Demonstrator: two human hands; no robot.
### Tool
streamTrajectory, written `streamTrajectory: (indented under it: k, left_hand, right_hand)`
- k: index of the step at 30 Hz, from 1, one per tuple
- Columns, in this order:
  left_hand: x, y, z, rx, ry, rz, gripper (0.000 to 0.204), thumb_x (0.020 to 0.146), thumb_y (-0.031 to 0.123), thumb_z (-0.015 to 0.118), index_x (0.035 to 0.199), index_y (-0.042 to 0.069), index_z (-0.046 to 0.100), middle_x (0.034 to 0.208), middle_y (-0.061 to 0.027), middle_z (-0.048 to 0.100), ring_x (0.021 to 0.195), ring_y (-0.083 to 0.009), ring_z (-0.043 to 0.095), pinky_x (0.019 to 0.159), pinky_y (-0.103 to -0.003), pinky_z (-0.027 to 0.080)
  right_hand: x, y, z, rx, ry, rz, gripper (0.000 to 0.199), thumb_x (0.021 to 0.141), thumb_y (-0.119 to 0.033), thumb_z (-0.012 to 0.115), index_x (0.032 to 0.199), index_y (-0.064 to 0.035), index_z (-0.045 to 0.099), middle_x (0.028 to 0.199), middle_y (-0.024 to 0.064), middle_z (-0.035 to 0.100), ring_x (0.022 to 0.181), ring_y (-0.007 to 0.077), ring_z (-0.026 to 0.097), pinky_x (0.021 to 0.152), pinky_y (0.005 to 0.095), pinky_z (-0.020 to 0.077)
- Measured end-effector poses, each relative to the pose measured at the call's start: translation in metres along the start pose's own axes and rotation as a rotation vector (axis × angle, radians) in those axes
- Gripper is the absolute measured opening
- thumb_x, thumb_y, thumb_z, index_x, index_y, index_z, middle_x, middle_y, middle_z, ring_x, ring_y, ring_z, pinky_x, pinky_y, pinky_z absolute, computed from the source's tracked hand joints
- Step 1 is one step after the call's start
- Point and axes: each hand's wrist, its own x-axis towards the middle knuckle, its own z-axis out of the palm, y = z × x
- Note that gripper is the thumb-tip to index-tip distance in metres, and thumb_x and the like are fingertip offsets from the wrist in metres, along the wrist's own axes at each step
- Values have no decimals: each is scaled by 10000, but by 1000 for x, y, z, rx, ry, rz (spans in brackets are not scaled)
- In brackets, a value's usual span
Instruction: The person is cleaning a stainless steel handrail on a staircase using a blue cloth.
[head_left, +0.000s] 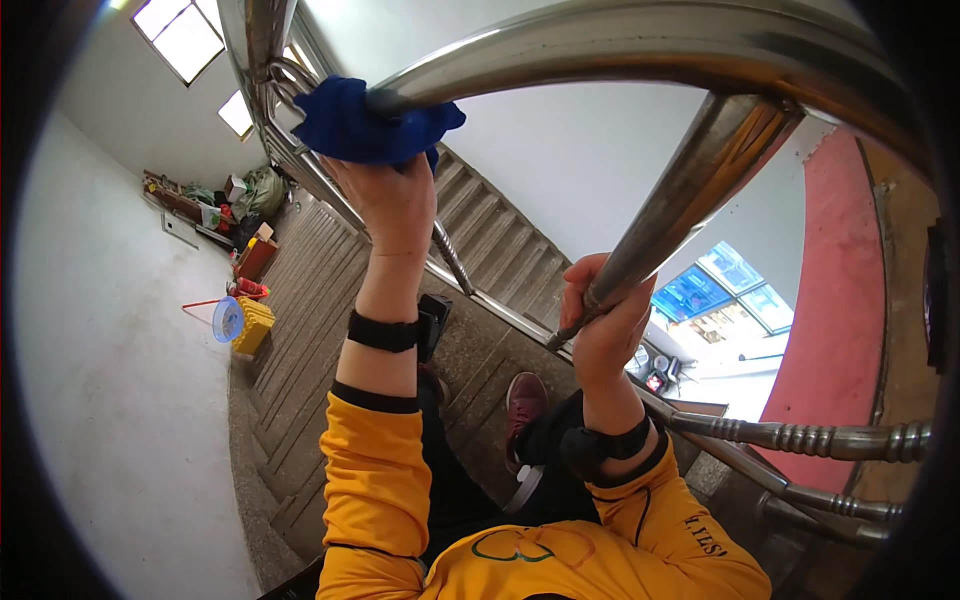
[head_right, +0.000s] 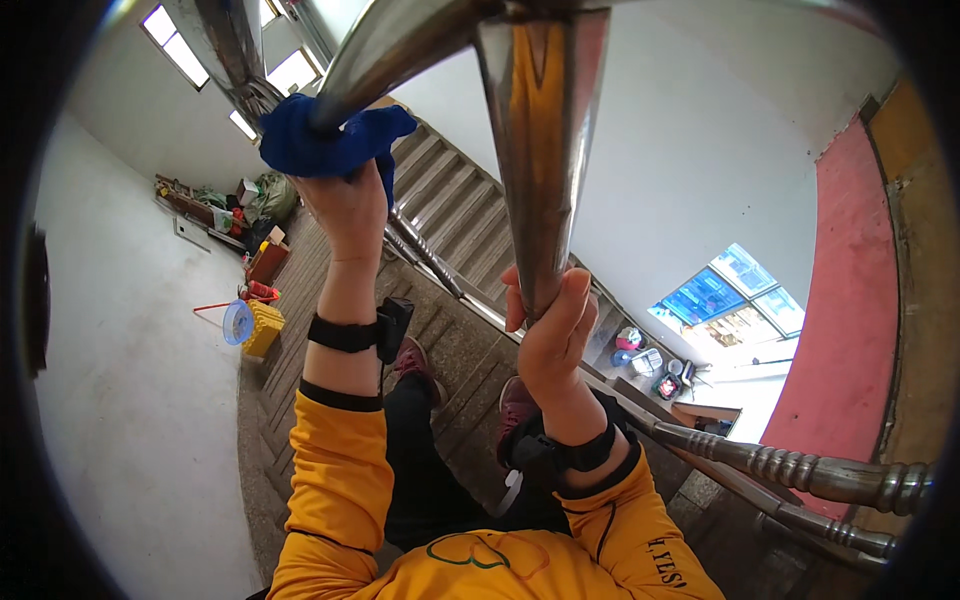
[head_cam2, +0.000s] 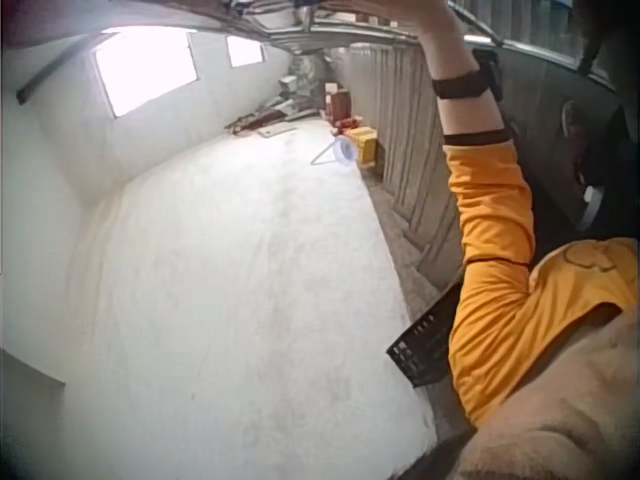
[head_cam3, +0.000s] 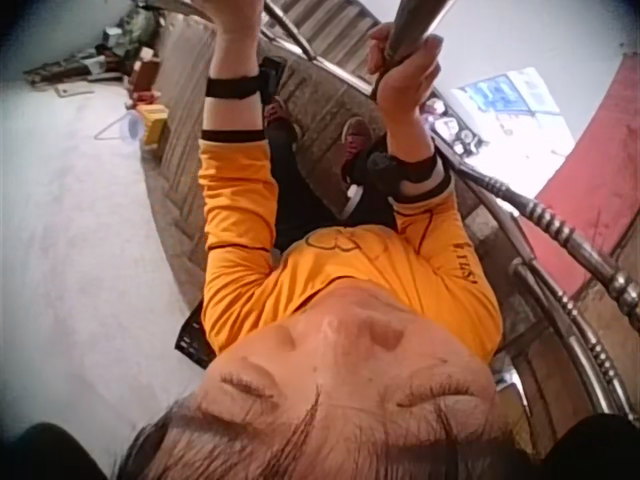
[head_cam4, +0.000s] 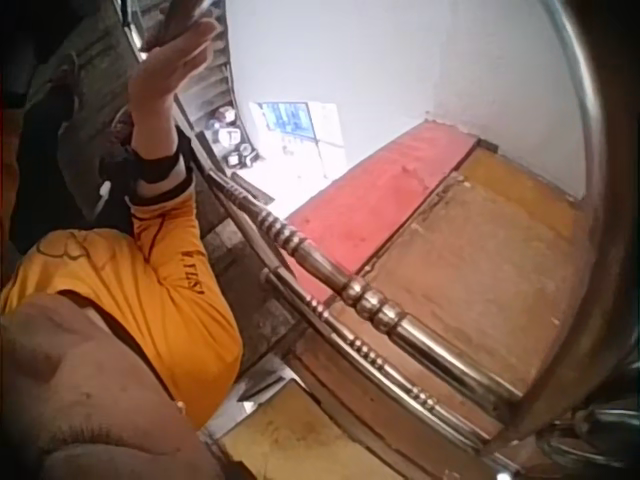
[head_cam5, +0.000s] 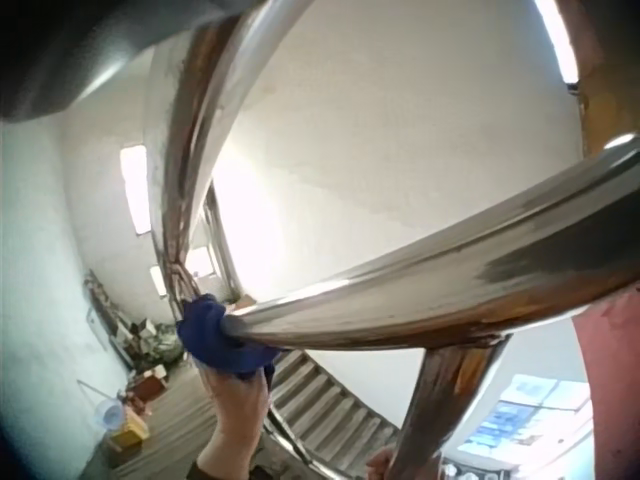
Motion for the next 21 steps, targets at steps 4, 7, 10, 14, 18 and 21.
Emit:
streamTrajectory:
  k: [4, 7, 10, 14, 18, 21]
  left_hand:
    - [-14, 5, 3, 135, -28, -2, 589, 723, 53, 637, 1264, -22, 415, 1218, -219, 462, 1197, -443, 346, 1051, -522, 208]
    - [-30, -2, 8, 34, 148, -140, 331, 764, 68, 639, 1088, 14, 593, 1145, -187, 551, 1068, -358, 498, 975, -425, 331]
    - [-33, -7, 4, -151, 20, -295, 341, 758, 66, 647, 1090, 8, 595, 1053, -165, 615, 967, -288, 586, 907, -351, 414]
    - [-31, 4, 5, -472, -85, -618, 260, 752, 22, 659, 997, -38, 594, 969, -103, 627, 890, -195, 603, 825, -294, 461]
    - [-40, -5, 11, -695, -90, -711, 182, 759, 40, 684, 922, -16, 626, 862, -69, 654, 797, -151, 616, 774, -285, 481]
    - [-49, -12, 10, -727, -165, -675, 202, 778, 71, 682, 952, -15, 627, 881, -71, 655, 801, -144, 618, 769, -275, 480]
  right_hand:
    - [0, 0, 0, -29, -2, -29, 680, 942, -537, 128, 783, -16, 535, 465, 30, 400, 390, 113, 379, 400, 230, 307]
    - [-1, 0, 1, -11, -14, -10, 681, 942, -539, 125, 784, -20, 538, 463, 27, 400, 389, 112, 378, 398, 230, 302]
    - [0, -1, 2, -5, -8, -9, 684, 941, -543, 124, 788, -23, 540, 461, 25, 401, 390, 112, 377, 399, 229, 297]
    - [2, 4, -2, -22, -21, -36, 694, 937, -558, 123, 796, -24, 543, 462, 21, 402, 395, 110, 376, 403, 228, 292]
    - [2, 5, -2, 3, -43, -44, 706, 931, -572, 120, 804, -22, 545, 464, 19, 400, 404, 108, 378, 410, 230, 292]
    - [2, 4, -5, 4, -87, -35, 714, 928, -578, 119, 808, -17, 545, 467, 18, 401, 407, 106, 379, 414, 232, 294]
